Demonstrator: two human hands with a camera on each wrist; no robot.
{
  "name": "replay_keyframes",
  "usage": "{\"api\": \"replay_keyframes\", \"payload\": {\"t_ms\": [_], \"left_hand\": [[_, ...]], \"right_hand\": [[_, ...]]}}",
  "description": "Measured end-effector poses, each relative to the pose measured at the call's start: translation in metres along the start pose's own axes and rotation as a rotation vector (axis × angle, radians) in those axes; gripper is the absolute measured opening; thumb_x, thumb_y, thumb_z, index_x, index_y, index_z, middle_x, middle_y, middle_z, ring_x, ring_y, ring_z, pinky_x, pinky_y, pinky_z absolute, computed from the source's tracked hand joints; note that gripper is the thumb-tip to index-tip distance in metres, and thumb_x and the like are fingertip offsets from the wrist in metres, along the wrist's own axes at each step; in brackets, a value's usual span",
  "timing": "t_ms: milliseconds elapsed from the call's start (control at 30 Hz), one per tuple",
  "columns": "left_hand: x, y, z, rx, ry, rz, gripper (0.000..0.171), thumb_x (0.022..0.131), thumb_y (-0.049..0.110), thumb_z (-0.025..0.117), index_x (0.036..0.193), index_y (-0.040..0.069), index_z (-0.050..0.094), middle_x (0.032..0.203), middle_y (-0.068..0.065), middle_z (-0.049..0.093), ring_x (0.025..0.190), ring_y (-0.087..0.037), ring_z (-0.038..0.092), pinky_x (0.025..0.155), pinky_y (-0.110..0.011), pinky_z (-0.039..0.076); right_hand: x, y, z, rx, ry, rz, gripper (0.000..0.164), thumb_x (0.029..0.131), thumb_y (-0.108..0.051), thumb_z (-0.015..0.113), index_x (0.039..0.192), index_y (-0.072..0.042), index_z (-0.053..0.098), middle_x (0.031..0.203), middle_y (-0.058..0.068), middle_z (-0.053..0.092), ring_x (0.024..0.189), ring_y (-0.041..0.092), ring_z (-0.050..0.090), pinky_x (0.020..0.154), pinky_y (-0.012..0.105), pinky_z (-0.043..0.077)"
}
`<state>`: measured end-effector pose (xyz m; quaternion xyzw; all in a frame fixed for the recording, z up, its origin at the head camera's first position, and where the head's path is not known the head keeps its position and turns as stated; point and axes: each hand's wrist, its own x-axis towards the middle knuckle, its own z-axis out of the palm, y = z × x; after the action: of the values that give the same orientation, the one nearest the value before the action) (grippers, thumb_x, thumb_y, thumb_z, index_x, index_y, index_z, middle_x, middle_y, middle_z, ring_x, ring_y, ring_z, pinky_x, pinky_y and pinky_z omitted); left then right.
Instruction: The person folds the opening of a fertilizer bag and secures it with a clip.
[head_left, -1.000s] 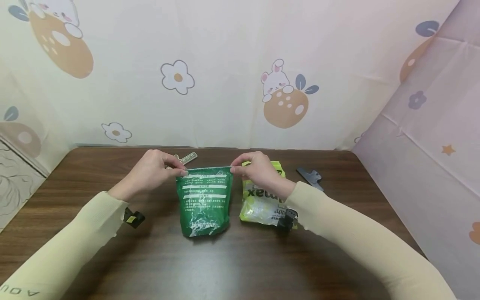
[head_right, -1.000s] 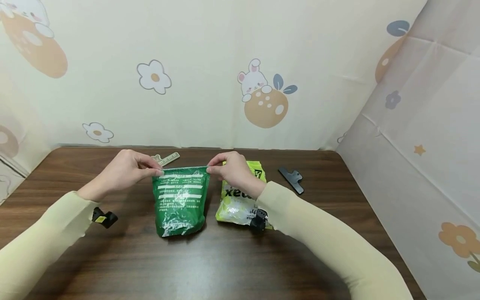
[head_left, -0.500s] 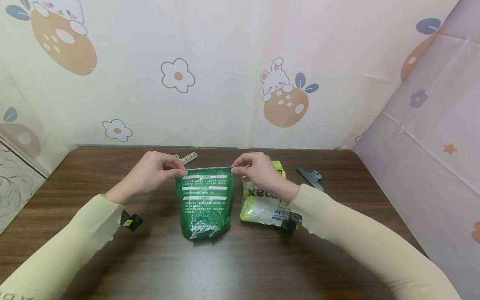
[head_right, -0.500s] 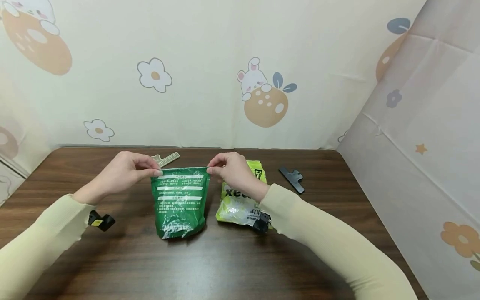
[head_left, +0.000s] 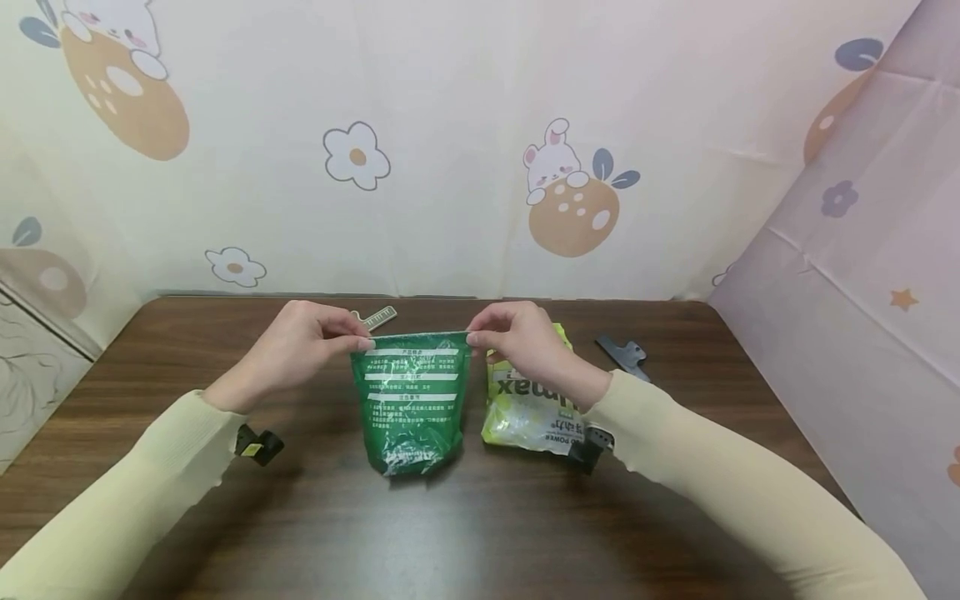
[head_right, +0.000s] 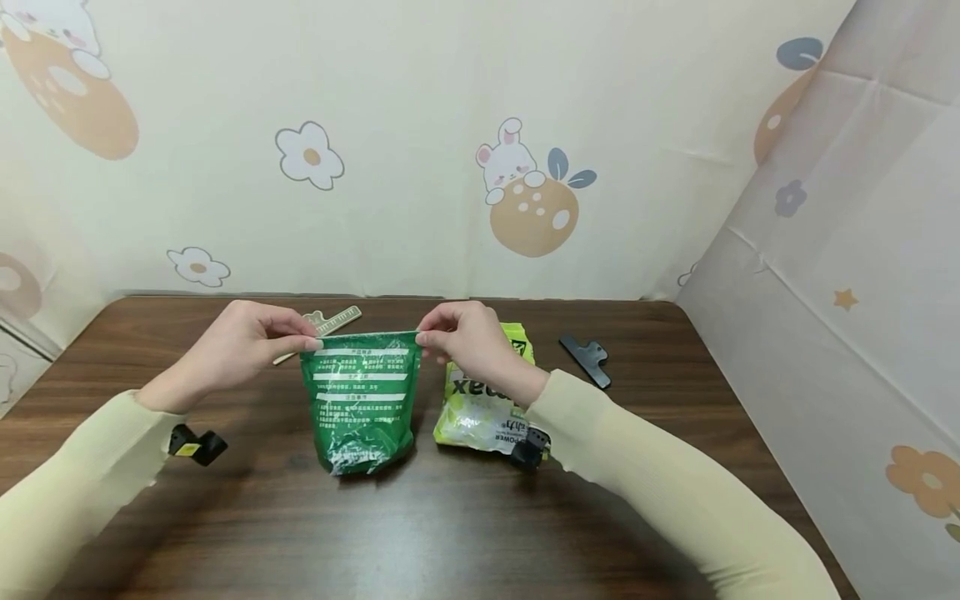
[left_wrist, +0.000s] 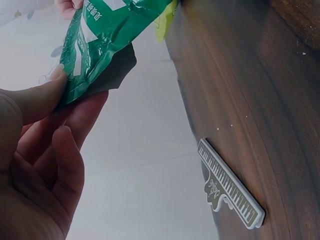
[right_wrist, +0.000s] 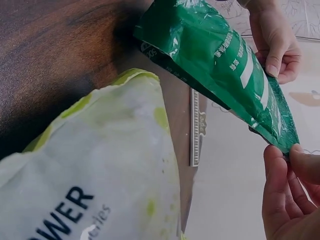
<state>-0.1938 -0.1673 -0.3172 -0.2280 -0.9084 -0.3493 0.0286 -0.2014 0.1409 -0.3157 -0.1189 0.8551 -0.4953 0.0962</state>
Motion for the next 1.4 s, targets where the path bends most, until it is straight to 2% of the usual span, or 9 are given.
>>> {"api": "replay_keyframes", "payload": {"t_ms": [233, 400, 533, 767, 1000, 1267, 1400], "left_hand": [[-0.002, 0.004, -0.005, -0.017, 0.014, 0.003, 0.005, 0.086, 0.016, 0.08, 0.09, 0.016, 0.078, 0.082, 0.006, 0.073, 0.075, -0.023, 0.066, 0.066, -0.032, 0.051], [-0.003, 0.007, -0.01, -0.016, 0.043, 0.061, 0.005, 0.086, 0.015, 0.08, 0.089, 0.018, 0.078, 0.081, 0.009, 0.073, 0.072, -0.014, 0.066, 0.065, -0.028, 0.053], [-0.005, 0.012, -0.012, -0.015, 0.051, 0.073, 0.008, 0.086, 0.013, 0.08, 0.089, 0.02, 0.078, 0.081, 0.01, 0.072, 0.07, -0.01, 0.066, 0.064, -0.027, 0.054], [-0.009, 0.018, -0.015, -0.021, 0.061, 0.087, 0.006, 0.085, 0.015, 0.081, 0.09, 0.018, 0.078, 0.082, 0.011, 0.072, 0.071, -0.01, 0.066, 0.064, -0.026, 0.053], [-0.014, 0.022, -0.017, -0.016, 0.08, 0.149, 0.011, 0.084, 0.011, 0.081, 0.085, 0.022, 0.077, 0.079, 0.015, 0.072, 0.067, -0.006, 0.066, 0.06, -0.024, 0.052], [-0.02, 0.023, -0.016, 0.005, 0.092, 0.15, 0.012, 0.082, 0.013, 0.083, 0.084, 0.023, 0.077, 0.077, 0.017, 0.071, 0.064, -0.01, 0.063, 0.057, -0.023, 0.048], [-0.025, 0.022, -0.015, 0.021, 0.088, 0.143, 0.013, 0.082, 0.015, 0.083, 0.085, 0.026, 0.077, 0.076, 0.02, 0.07, 0.062, -0.008, 0.06, 0.055, -0.024, 0.046]], "right_hand": [[-0.002, -0.005, -0.001, 0.008, 0.013, -0.021, 0.006, 0.091, -0.01, 0.074, 0.097, -0.012, 0.074, 0.092, 0.004, 0.071, 0.084, 0.022, 0.07, 0.072, 0.036, 0.059], [-0.006, -0.008, -0.005, 0.008, 0.014, -0.049, 0.006, 0.091, -0.013, 0.074, 0.097, -0.015, 0.074, 0.093, 0.007, 0.071, 0.084, 0.022, 0.069, 0.076, 0.042, 0.058], [-0.01, -0.01, -0.008, 0.012, 0.011, -0.068, 0.006, 0.092, -0.012, 0.073, 0.097, -0.014, 0.074, 0.095, 0.011, 0.071, 0.085, 0.023, 0.068, 0.077, 0.044, 0.057], [-0.016, -0.015, -0.01, -0.006, 0.024, -0.09, 0.007, 0.092, -0.013, 0.074, 0.098, -0.014, 0.074, 0.096, 0.004, 0.071, 0.086, 0.021, 0.067, 0.075, 0.037, 0.058], [-0.02, -0.015, -0.012, 0.001, 0.024, -0.121, 0.007, 0.091, -0.013, 0.074, 0.097, -0.016, 0.075, 0.097, 0.001, 0.07, 0.085, 0.023, 0.066, 0.079, 0.047, 0.056], [-0.024, -0.012, -0.013, 0.014, -0.018, -0.156, 0.007, 0.091, -0.015, 0.075, 0.098, -0.016, 0.075, 0.098, 0.001, 0.071, 0.085, 0.023, 0.067, 0.08, 0.05, 0.055], [-0.026, -0.007, -0.012, -0.012, -0.05, -0.186, 0.006, 0.092, -0.015, 0.074, 0.098, -0.017, 0.074, 0.098, -0.001, 0.07, 0.087, 0.021, 0.067, 0.08, 0.047, 0.054]]}}
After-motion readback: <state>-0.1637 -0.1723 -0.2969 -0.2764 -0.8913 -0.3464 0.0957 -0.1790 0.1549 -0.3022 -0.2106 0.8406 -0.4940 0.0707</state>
